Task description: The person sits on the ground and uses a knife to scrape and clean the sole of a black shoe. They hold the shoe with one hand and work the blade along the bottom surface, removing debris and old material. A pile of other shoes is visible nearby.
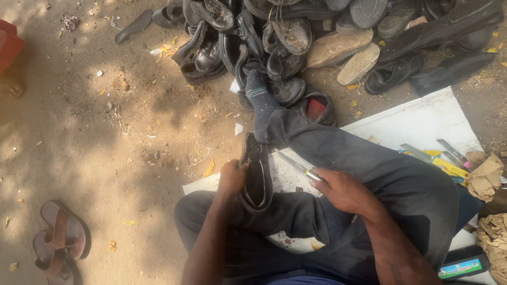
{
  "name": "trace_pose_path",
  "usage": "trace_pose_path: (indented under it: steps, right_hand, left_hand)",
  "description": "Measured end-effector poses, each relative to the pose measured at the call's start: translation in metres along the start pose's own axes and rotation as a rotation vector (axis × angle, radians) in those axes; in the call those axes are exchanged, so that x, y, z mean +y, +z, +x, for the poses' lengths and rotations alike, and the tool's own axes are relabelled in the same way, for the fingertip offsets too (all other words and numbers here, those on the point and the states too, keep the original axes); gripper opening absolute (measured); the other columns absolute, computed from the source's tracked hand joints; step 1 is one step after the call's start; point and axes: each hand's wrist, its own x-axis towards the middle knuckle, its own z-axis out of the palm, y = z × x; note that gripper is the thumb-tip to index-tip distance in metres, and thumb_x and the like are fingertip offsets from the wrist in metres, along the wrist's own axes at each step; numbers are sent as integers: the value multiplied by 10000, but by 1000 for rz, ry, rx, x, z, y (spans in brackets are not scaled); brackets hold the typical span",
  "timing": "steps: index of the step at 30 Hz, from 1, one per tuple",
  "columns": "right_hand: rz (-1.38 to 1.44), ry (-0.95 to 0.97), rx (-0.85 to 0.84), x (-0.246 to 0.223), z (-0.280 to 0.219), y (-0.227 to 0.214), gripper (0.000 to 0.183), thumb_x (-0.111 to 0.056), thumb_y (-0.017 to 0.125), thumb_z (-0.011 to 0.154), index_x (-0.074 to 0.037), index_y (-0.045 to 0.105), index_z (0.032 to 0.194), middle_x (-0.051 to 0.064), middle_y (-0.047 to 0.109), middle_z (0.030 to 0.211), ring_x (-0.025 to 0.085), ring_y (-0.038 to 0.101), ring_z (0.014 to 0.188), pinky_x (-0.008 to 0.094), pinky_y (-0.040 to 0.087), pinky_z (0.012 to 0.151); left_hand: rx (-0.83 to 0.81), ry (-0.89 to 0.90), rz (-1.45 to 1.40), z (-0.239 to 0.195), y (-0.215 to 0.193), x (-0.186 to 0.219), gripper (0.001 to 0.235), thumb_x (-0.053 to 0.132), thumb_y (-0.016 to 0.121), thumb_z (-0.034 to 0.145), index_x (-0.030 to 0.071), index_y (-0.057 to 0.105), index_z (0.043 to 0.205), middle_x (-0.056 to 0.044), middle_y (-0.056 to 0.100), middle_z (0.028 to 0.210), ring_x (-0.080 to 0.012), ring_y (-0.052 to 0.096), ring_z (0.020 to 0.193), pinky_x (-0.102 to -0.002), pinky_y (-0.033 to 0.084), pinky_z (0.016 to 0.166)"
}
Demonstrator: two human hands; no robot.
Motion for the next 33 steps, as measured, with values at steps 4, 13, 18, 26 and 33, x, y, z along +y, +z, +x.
trace_pose_path:
  steps: [4, 13, 18, 26, 33]
  right_hand:
    - [195, -64, 198, -11, 8, -5, 408, -281, 616, 954, -32, 644, 1276, 92, 746, 894, 184, 717, 815, 361, 538, 726]
    - [296, 161, 205, -1, 38, 5, 411, -289, 586, 992, -72, 656, 1334, 97, 651, 758, 144, 580, 716, 333, 501, 688]
    - [219, 66, 182, 6, 56, 19, 408, -292, 584, 975, -65, 624, 1312, 130, 758, 895, 244, 725, 834, 385, 542, 746]
    - [171, 88, -65, 11, 65, 29, 343, -292, 558, 990, -55, 605, 1233, 182, 758, 851, 370, 748, 830, 468, 537, 722]
    - [185, 12, -54, 16, 66, 29, 400, -274, 568, 984, 4, 575, 1272, 238, 722, 952, 418, 700, 917, 509, 516, 785]
  left_hand:
    - [-398, -24, 41, -68, -45, 16, 269, 190, 612, 893, -24, 756, 971, -171, 770, 896, -229, 706, 783, -352, 556, 731]
    - [191, 940, -1017, 111, -311, 170, 779, 318, 698, 1109, 104, 143, 1612, -271, 383, 1590, -430, 464, 1523, -606, 380, 1321]
    - [439, 532, -419, 230, -214, 232, 441, 304, 613, 989, -12, 616, 1296, -204, 739, 1190, -296, 741, 1025, -457, 640, 906]
    - [753, 744, 902, 284, 11, 277, 582, 98, 642, 916, 20, 453, 1460, -216, 395, 1563, -398, 395, 1441, -532, 389, 1133]
    - [884, 756, 1297, 349, 16, 313, 679, 223, 565, 1024, -104, 293, 1554, -335, 392, 1527, -429, 425, 1414, -529, 358, 1173]
